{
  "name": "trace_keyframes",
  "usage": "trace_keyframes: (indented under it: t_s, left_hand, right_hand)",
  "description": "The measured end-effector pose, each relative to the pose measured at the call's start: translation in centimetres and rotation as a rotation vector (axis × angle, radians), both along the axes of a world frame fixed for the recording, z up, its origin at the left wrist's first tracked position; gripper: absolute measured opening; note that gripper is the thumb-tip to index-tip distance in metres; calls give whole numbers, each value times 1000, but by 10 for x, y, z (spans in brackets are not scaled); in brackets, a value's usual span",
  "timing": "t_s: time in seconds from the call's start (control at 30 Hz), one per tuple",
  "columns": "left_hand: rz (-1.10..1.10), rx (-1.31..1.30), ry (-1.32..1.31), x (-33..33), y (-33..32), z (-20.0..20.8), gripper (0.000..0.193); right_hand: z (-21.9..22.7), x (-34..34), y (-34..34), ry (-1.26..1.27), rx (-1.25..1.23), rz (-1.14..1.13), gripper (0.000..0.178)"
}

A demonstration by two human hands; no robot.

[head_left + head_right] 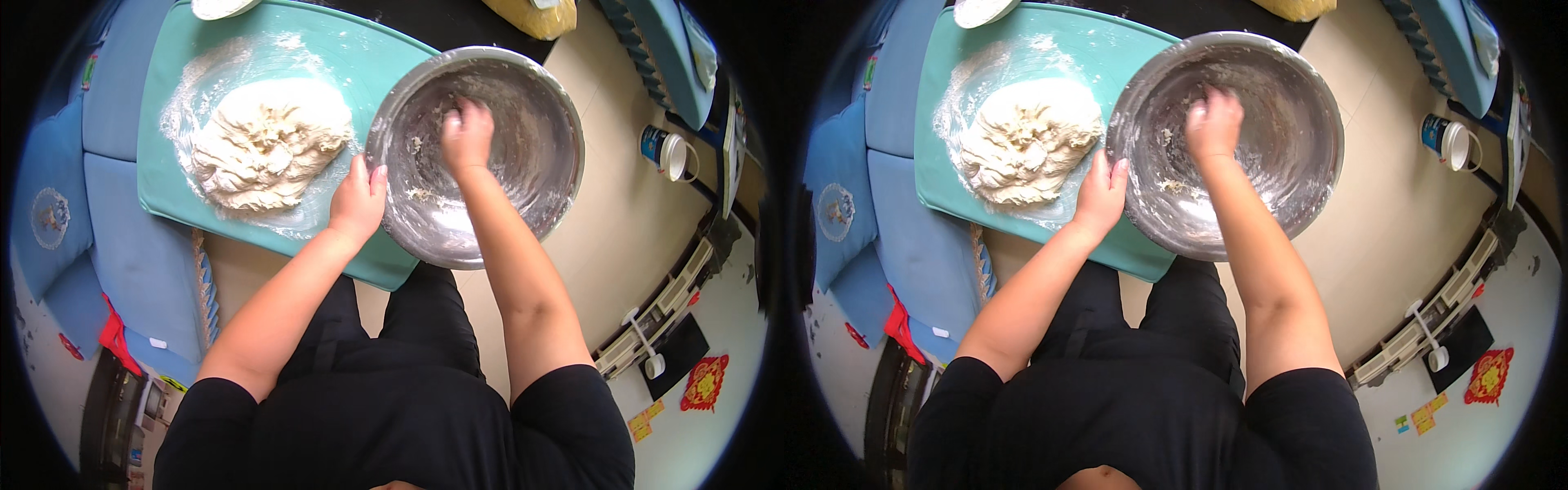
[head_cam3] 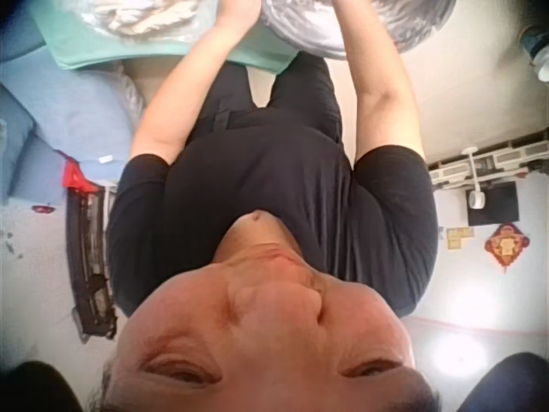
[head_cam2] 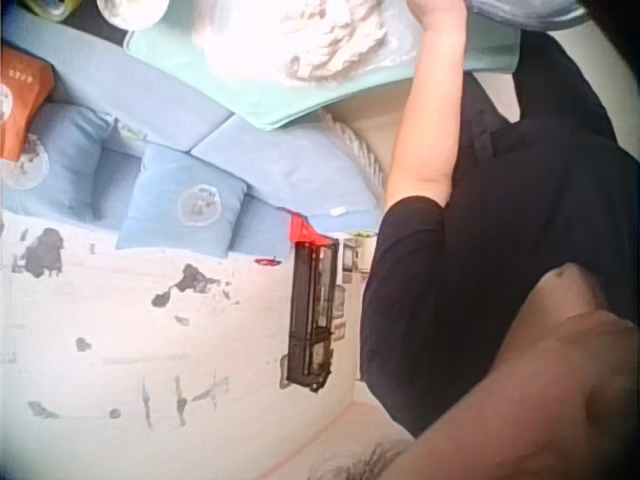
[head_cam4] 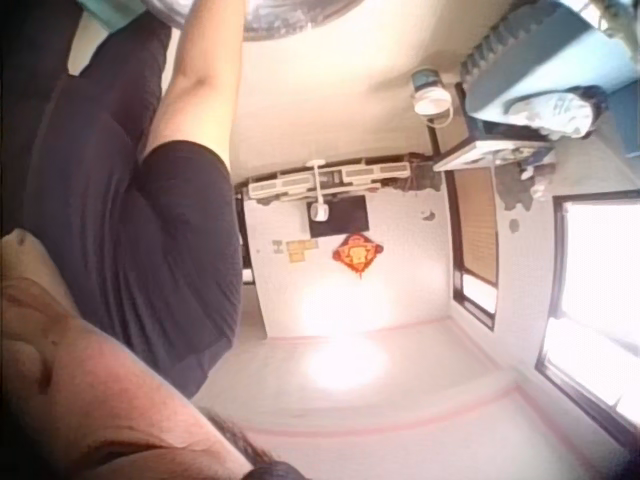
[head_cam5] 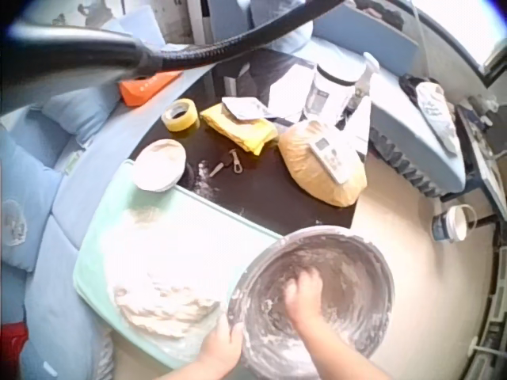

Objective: The person transfers dough from a metal bowl onto a floured green cutting board and kneads it by hand. They repeatedly scrape residual dough from the bowl and incorporate it into the main mass, folding and pressing the dough until it forms a cohesive ball.

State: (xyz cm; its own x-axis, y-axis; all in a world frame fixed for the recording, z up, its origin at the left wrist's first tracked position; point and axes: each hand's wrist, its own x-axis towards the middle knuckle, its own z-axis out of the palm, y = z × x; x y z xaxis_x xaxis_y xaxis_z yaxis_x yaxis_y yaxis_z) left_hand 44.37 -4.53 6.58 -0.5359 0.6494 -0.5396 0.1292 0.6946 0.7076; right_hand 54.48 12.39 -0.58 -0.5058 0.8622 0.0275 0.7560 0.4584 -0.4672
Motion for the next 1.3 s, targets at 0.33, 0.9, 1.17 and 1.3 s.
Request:
trace_keyframes:
  t_s: [0.33,0.9,1.17,1.3]
  left_hand:
    - [175,168,170,15,6,-18,36]
    - [388,357,-112,45,-23,-7,46]
    - [256,363,152,16,-18,-23,43]
    - [569,507,-280,-10,-2,-8,46]
  right_hand:
    - [20,81,-23,-217,-559,962,36]
    - [35,0,-21,317,-332,478,12]
    - [51,22,-64,-561,-702,1161,23]
    - [63,41,-5,-495,-861,529,25]
